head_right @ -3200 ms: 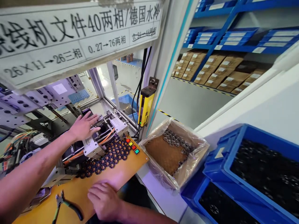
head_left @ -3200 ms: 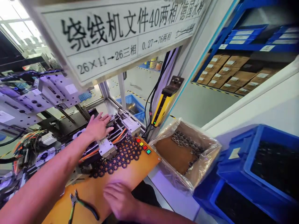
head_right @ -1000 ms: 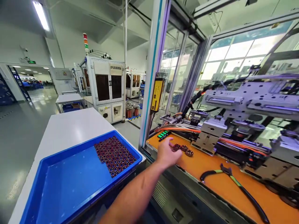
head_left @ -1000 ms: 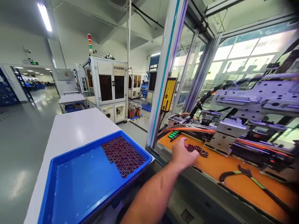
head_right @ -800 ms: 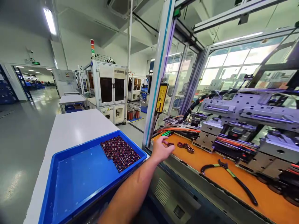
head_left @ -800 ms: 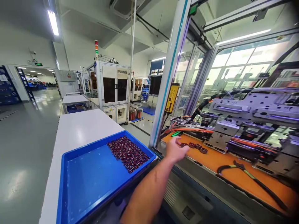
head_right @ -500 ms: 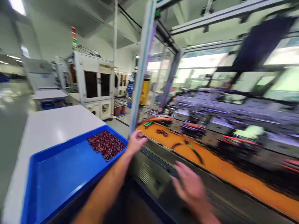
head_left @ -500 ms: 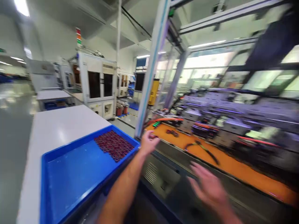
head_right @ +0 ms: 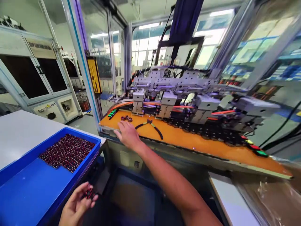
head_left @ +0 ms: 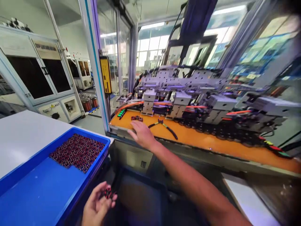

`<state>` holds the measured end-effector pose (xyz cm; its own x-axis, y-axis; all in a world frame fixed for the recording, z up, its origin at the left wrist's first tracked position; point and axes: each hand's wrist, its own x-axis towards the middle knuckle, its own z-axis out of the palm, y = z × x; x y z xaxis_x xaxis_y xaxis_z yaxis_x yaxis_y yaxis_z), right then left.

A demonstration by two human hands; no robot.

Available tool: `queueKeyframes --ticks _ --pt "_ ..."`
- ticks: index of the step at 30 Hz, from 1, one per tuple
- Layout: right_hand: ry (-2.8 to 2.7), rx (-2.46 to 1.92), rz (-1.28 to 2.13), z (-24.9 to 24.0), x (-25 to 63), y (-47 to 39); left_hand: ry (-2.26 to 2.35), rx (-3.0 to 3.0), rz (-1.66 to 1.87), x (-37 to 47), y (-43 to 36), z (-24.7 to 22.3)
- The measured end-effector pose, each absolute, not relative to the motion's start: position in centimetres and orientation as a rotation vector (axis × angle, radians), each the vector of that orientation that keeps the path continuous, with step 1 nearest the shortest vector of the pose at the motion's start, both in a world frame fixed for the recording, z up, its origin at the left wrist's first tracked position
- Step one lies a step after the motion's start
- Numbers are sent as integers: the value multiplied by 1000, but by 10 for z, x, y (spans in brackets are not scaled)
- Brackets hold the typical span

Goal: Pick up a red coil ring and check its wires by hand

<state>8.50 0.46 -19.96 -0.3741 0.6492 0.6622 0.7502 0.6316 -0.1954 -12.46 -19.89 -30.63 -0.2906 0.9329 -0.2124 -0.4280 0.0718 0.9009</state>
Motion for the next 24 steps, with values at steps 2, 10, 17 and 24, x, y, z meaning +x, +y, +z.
queueKeyframes --ticks 2,10,17,24 --pt "-2100 -1042 -61 -211 80 -26 1134 698 1474 -122 -193 -288" --pt "-1966 -974 273 -204 109 -180 1051 1535 1718 -98 -204 -257" --pt "-2058 -1038 770 -175 134 -210 872 1633 1586 -69 -205 -251" --pt "-1670 -1142 1567 -198 135 -203 851 1760 1510 -70 -198 -257"
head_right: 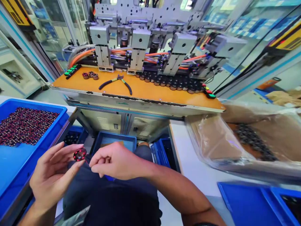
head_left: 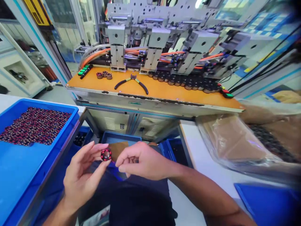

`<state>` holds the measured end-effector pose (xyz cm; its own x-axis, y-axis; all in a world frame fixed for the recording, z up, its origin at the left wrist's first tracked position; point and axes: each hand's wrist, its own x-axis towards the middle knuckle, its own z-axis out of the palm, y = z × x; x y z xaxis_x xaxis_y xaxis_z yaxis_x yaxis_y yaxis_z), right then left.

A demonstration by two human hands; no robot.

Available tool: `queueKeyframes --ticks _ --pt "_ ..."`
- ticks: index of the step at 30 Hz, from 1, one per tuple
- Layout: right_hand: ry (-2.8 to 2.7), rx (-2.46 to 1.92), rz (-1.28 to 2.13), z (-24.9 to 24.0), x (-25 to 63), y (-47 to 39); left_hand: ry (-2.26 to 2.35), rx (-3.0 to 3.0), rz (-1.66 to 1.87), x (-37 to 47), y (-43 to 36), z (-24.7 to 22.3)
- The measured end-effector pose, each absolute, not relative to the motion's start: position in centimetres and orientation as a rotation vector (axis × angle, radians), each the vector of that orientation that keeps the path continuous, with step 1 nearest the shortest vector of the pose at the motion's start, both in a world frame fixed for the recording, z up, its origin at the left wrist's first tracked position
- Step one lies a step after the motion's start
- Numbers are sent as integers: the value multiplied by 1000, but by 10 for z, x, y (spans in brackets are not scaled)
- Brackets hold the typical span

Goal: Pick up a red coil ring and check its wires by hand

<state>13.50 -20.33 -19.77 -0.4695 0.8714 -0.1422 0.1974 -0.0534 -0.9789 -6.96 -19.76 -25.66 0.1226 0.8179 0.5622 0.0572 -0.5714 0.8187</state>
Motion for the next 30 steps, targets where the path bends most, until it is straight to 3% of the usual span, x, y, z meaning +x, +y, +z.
queueKeyframes --ticks 6,13,21,30 --pt "-1408 -1036 1928 -205 133 -209 850 1746 1493 -76 -194 -264" --pt "-988 -1075 1692 -211 114 -198 689 1764 1382 -73 -195 -260" --pt "-972 -1024 1668 -225 103 -204 717 1751 1310 -71 -204 -261" --pt "-801 -917 1615 -236 87 -211 720 1485 1495 -56 -197 -254"
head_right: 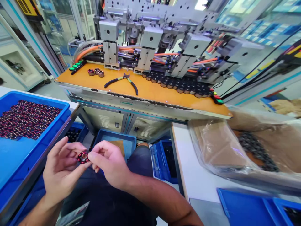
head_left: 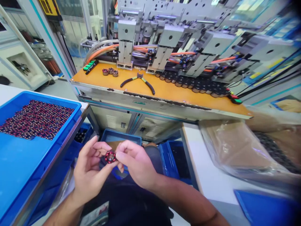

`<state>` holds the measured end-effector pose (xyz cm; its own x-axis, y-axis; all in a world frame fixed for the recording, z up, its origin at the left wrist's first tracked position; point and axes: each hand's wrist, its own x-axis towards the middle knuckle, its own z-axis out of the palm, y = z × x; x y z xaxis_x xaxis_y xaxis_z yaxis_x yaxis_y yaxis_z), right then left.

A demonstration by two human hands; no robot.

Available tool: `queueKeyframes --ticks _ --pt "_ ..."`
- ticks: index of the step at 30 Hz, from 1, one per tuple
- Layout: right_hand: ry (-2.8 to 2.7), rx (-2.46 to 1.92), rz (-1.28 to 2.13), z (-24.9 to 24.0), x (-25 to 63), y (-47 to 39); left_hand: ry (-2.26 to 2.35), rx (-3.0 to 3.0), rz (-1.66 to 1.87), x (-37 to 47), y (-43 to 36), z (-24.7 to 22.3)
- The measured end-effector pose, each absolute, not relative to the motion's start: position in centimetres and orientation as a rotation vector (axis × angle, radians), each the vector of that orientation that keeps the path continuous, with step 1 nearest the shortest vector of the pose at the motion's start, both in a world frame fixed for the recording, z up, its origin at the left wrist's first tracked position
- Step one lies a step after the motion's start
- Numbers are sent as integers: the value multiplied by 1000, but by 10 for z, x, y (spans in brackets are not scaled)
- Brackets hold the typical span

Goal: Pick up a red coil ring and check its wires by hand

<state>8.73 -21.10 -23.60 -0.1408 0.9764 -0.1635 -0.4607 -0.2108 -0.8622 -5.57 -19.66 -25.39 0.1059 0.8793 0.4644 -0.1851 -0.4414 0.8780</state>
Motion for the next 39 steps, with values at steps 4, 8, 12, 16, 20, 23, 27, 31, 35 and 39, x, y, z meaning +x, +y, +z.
queueKeyframes --ticks 4,8,12,16,20,23,27,31,35,39 --pt "-696 -888 1532 -241 85 -222 658 1326 1447 -58 -194 -255" --pt "-659 -939 1563 -243 96 -231 600 1229 1405 -65 -192 -253" --pt "-840 -1022 1509 -226 114 -222 599 1381 1382 -70 -192 -251" --pt "-1011 -1114 1613 -204 120 -211 602 1534 1305 -70 -197 -253" --pt "-969 -1048 1646 -207 112 -213 602 1521 1268 -65 -202 -252" --pt "-863 -962 1551 -218 103 -219 574 1338 1238 -58 -202 -250" --pt "-841 -965 1442 -225 95 -223 514 1069 1244 -47 -198 -252" --pt "-816 -966 1368 -228 90 -225 533 917 1234 -38 -194 -257" --pt "-796 -989 1303 -237 91 -234 575 893 1215 -39 -191 -258" --pt "-866 -1070 1301 -236 105 -237 656 1056 1264 -52 -190 -253"
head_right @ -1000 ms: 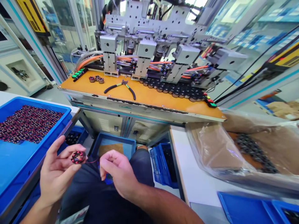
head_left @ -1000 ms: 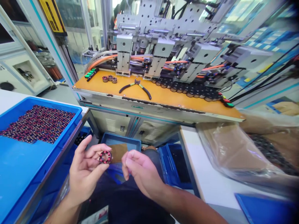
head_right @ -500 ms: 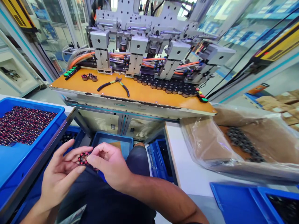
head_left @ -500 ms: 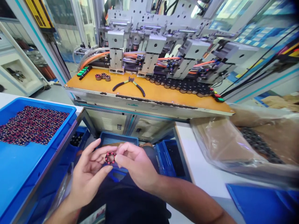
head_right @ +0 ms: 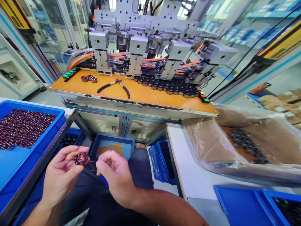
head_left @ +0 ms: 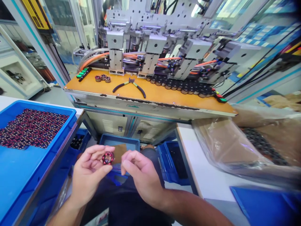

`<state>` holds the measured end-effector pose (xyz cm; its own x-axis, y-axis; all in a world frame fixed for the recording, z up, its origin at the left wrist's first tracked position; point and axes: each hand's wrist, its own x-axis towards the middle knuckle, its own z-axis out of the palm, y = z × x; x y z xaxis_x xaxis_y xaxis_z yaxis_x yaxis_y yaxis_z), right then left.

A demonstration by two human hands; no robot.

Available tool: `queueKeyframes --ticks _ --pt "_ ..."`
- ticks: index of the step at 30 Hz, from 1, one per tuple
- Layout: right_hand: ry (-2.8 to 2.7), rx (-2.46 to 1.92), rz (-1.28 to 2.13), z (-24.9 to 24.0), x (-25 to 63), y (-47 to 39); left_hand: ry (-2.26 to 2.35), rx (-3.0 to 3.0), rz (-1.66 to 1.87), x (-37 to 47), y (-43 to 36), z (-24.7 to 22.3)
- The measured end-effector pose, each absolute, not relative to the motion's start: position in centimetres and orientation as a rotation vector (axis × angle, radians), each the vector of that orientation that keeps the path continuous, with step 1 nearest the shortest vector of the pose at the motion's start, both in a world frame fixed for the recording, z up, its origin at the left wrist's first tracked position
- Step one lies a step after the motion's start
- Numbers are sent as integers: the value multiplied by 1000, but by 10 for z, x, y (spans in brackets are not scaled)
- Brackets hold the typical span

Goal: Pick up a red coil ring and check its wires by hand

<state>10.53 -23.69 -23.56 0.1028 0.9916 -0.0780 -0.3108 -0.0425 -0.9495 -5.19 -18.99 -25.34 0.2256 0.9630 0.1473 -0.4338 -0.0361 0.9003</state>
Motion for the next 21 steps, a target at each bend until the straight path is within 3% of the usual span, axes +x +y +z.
queueKeyframes --ticks 10,21 --pt "-1317 -1228 1447 -191 124 -212 796 1501 1208 -64 -203 -242" --pt "-1311 -1275 1682 -180 134 -205 699 1287 973 -72 -200 -240"
